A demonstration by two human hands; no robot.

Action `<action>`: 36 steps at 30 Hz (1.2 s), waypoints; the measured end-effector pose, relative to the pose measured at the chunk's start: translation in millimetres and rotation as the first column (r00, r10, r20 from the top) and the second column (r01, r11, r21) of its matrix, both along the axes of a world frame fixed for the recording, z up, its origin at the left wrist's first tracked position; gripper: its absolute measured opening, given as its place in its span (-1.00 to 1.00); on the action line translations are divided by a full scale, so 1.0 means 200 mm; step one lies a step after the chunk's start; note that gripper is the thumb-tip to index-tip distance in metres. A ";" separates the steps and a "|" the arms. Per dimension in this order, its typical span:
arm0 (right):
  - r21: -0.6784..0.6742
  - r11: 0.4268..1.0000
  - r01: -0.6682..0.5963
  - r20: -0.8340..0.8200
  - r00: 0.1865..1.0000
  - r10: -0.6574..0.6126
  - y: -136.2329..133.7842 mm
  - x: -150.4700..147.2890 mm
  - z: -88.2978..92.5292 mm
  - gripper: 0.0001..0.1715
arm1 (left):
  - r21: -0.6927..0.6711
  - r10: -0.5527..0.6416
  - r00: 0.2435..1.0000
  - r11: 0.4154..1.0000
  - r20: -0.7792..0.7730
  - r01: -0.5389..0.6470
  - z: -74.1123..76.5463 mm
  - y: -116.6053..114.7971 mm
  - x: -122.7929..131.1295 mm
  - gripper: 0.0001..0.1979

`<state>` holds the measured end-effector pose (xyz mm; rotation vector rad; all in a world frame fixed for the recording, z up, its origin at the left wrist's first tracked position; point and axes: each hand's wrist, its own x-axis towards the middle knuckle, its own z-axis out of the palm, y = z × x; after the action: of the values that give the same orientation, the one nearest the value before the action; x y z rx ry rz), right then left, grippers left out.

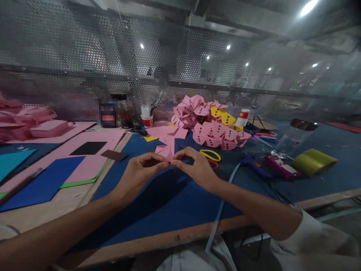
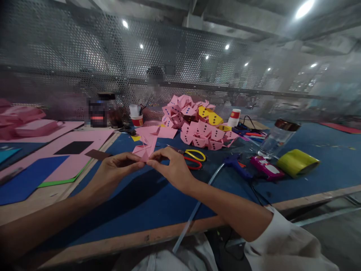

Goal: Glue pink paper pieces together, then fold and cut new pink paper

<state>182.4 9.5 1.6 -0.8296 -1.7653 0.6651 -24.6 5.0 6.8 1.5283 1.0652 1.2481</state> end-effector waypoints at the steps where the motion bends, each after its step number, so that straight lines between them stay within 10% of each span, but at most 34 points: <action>1: -0.037 0.999 -0.014 -0.016 1.000 0.014 0.00 0.00 0.00 -0.83 | 0.001 0.007 1.000 1.000 -0.004 -0.007 0.00 0.00 0.00 -0.77; 36: -0.171 0.985 0.029 -0.085 0.995 -0.044 0.01 -0.04 -0.02 -0.87 | 0.088 0.011 0.995 0.996 0.099 -0.020 -0.06 0.02 0.03 -0.60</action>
<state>175.4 12.0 -2.9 -0.9314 -1.6267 0.8235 -19.6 8.9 -4.3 1.5112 0.9707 1.3836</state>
